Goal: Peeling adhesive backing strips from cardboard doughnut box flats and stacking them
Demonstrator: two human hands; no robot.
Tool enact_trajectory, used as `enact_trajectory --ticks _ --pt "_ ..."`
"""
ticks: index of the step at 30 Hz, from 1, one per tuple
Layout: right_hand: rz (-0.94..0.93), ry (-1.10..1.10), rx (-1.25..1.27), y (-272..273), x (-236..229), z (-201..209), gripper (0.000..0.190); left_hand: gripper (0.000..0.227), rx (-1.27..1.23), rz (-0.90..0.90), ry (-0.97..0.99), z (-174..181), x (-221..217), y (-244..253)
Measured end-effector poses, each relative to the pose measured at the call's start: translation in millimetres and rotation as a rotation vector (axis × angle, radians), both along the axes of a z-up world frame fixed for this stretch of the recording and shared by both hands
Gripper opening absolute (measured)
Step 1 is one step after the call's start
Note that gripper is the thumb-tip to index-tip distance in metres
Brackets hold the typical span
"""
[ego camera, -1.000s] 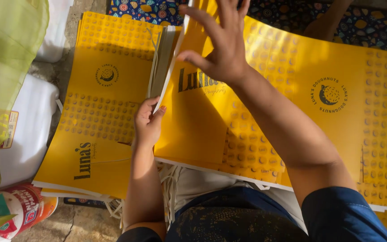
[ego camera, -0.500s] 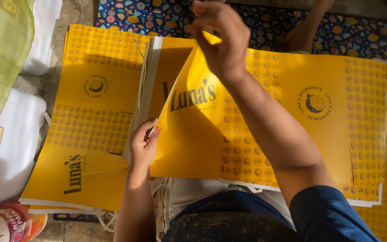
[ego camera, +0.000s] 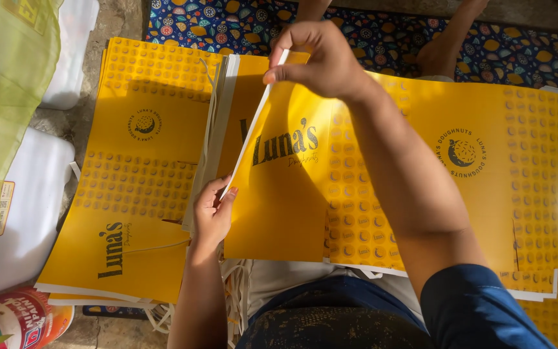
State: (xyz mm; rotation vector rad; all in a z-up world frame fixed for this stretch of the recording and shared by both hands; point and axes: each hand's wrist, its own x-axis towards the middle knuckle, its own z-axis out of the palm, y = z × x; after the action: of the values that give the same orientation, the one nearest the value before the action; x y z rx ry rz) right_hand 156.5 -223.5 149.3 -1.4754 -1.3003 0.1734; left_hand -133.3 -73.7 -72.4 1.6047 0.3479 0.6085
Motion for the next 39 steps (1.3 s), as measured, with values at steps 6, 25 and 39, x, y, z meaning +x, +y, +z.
enact_trajectory --ticks 6,25,39 --pt "-0.004 0.384 0.27 9 16 -9 0.011 0.028 -0.061 -0.003 0.045 4 5 1" --pt "-1.41 0.091 -0.564 -429 -3 -148 0.039 0.035 -0.373 0.02 -0.196 -33 -5 56" --pt "-1.471 0.544 -0.534 -473 -33 -176 0.041 0.033 -0.359 0.054 -0.231 -30 -13 60"
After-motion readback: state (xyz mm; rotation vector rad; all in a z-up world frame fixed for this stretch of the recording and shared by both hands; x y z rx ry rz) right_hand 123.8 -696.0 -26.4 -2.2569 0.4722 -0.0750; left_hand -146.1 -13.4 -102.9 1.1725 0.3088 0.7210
